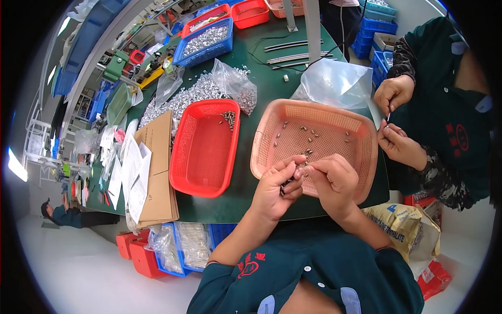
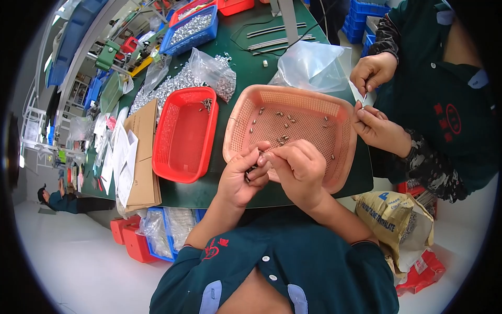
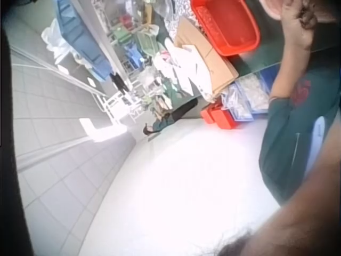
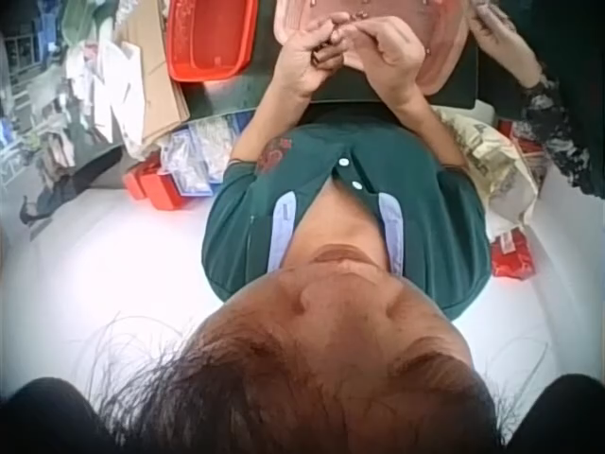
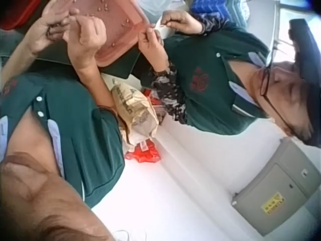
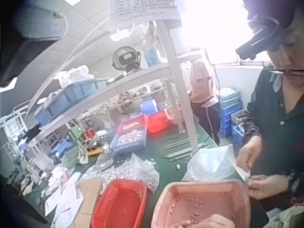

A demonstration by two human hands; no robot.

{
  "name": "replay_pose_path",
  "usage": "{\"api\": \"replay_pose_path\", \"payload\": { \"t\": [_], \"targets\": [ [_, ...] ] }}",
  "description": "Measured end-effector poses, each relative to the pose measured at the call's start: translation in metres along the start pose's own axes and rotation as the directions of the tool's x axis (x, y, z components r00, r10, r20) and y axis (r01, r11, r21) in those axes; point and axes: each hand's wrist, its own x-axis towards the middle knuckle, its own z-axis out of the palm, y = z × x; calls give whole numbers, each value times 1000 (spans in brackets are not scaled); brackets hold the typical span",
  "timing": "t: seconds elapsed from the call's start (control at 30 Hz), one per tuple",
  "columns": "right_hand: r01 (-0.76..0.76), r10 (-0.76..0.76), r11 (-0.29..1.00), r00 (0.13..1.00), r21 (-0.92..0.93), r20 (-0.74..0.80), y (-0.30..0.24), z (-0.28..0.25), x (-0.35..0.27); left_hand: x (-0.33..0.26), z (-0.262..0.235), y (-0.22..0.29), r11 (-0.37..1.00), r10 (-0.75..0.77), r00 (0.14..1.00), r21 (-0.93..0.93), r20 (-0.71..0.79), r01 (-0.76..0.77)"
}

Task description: Sorting small metal hardware components from a larger tray into specific bins and plastic bags.

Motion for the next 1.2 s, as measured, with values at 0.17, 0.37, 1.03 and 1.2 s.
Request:
{"api": "replay_pose_path", "payload": {
  "t": [0.17,0.37,1.03,1.2],
  "targets": [
    [15,-13,999,997,-34,72,-4,-4,0,-4,7,-7,985,103,994,141,-36,-97],
    [-717,719,403,632,569,287,12,3,-10,-3,10,-2,995,8,991,100,-134,6],
    [-117,110,991,990,71,88,-1,-5,0,-4,13,0,988,-24,990,148,-141,44],
    [118,-105,982,990,-151,95,-9,-10,7,-6,13,1,984,18,990,176,-143,8]
  ]
}}
